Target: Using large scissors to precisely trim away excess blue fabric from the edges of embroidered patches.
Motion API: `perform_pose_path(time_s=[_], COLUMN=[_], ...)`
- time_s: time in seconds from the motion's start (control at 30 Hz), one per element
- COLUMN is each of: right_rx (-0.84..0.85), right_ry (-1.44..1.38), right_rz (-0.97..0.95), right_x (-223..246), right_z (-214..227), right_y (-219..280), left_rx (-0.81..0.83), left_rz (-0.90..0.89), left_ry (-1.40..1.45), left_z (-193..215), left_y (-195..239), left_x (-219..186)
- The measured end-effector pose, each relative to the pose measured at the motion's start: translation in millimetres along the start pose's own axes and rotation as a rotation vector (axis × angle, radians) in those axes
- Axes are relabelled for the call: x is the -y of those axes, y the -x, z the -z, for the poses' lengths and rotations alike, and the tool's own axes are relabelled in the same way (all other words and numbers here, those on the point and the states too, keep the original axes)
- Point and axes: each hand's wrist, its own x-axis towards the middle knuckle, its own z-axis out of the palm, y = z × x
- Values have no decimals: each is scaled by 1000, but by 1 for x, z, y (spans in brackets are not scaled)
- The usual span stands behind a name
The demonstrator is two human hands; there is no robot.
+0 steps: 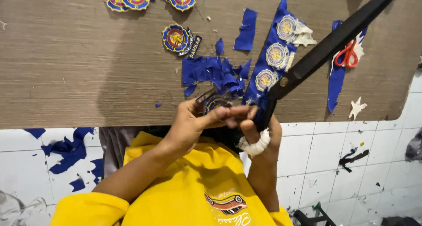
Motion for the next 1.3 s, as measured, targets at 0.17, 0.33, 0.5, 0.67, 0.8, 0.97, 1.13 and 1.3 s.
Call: perform_pose_path(time_s=[0.17, 0.33, 0.5, 0.67, 0.8, 0.97, 1.13, 1.3], right_rx=[-36, 139, 138, 135, 133, 145, 88, 82], right_ry=[171, 806, 1518, 1628, 1675, 1694, 1748, 1834], right_rz=[68, 82, 418, 339, 316, 368, 446, 634], right_x=[-18, -7, 2, 10, 14, 22, 28, 38], right_z=[55, 89, 105, 116, 118, 111, 112, 113], right_y=[22, 50, 72, 82, 79, 70, 64, 56], left_rx=[-100, -36, -95, -56, -26, 43, 103, 73], left_rz=[-108, -158, -258, -350, -399, -279, -191, -81], left_ry=[39, 53, -92, -120, -236, -107, -48, 22], left_z=[0, 6, 6, 5, 8, 7, 5, -1], left_y=[-1, -1, -3, -2, 0, 2, 7, 10], left_x=[-31, -55, -60, -66, -66, -72, -84, -92])
